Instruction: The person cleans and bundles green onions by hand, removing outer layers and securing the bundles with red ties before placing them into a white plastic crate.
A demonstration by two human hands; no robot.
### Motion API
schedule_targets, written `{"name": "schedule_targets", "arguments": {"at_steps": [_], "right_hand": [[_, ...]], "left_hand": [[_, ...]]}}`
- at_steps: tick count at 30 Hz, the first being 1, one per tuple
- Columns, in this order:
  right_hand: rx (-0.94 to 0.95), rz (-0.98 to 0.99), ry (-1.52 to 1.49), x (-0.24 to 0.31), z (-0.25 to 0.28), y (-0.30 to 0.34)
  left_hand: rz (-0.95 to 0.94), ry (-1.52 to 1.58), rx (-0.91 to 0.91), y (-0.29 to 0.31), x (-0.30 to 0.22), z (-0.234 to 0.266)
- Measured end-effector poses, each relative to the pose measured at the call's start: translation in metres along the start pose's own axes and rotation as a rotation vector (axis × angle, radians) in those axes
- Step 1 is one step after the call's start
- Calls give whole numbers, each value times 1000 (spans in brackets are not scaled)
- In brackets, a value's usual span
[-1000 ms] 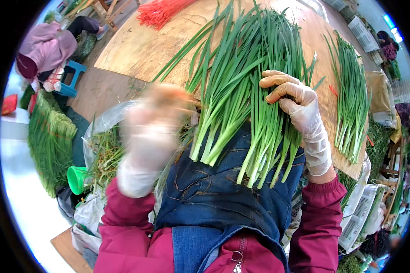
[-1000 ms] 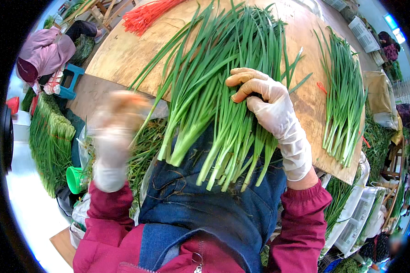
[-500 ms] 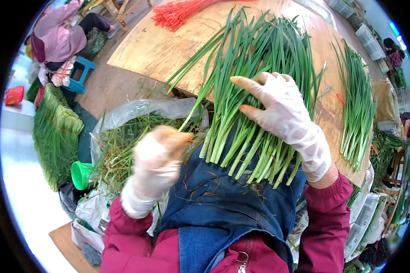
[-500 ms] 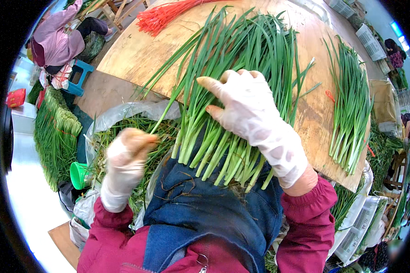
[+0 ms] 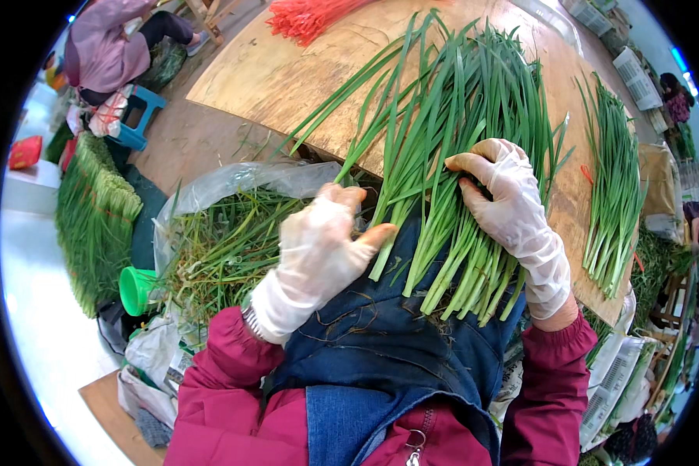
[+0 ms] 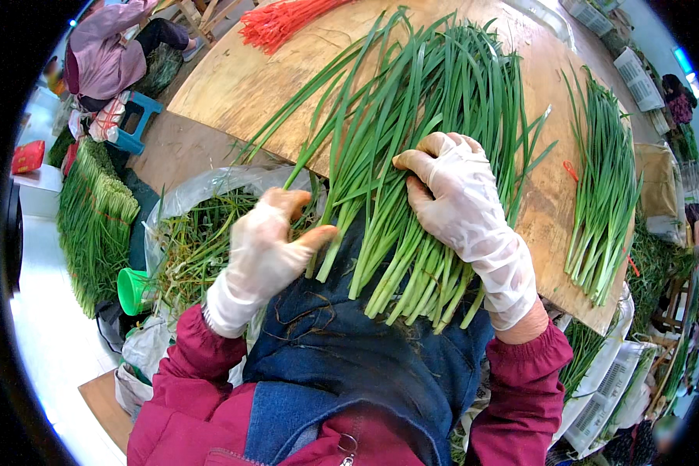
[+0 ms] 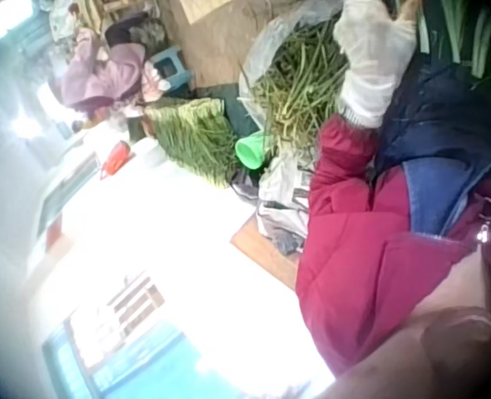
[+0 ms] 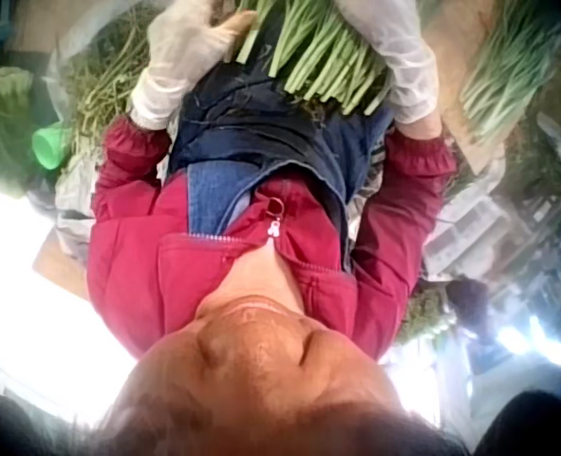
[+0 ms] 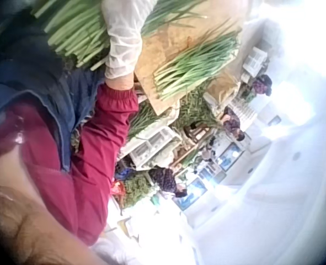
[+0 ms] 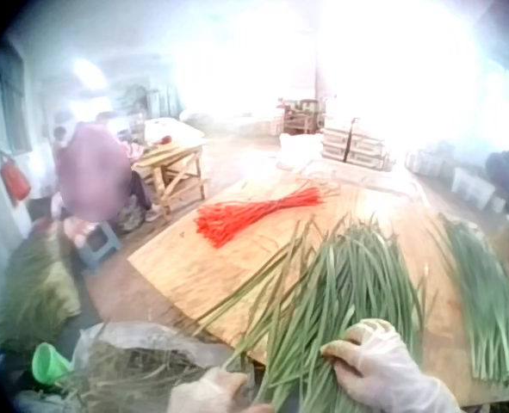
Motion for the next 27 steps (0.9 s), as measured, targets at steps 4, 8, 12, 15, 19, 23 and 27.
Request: {"name": "schedule_targets", "arguments": {"at_steps": [4, 8, 12, 15, 19, 23, 27], "right_hand": [[3, 16, 20, 3, 0, -3], [-23, 120, 162, 13, 2, -13], [-8, 259, 237, 31, -10, -36], [38, 275, 207, 30, -27, -44], [165, 266, 152, 22, -46, -47], [245, 178, 143, 17, -48, -51], [350, 112, 213, 24, -45, -66]], "left_hand": [[69, 233, -80, -3, 8, -12], [625, 720, -8, -4, 21, 2], [526, 808, -29, -1, 25, 10], [549, 841, -12, 1, 25, 13], [702, 1051, 27, 13, 29, 36], [709, 664, -234, 48, 90, 115], [260, -613, -118, 52, 78, 124]]}}
Point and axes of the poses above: each hand's wrist, its own y-axis away from the middle knuckle, its own z-axis out of the back of the hand, x = y × z, the point moved 4 cm from there along -y, towards the middle knuckle, and after that the axes turned 5 degrees about -x, right-handed, at the moved point
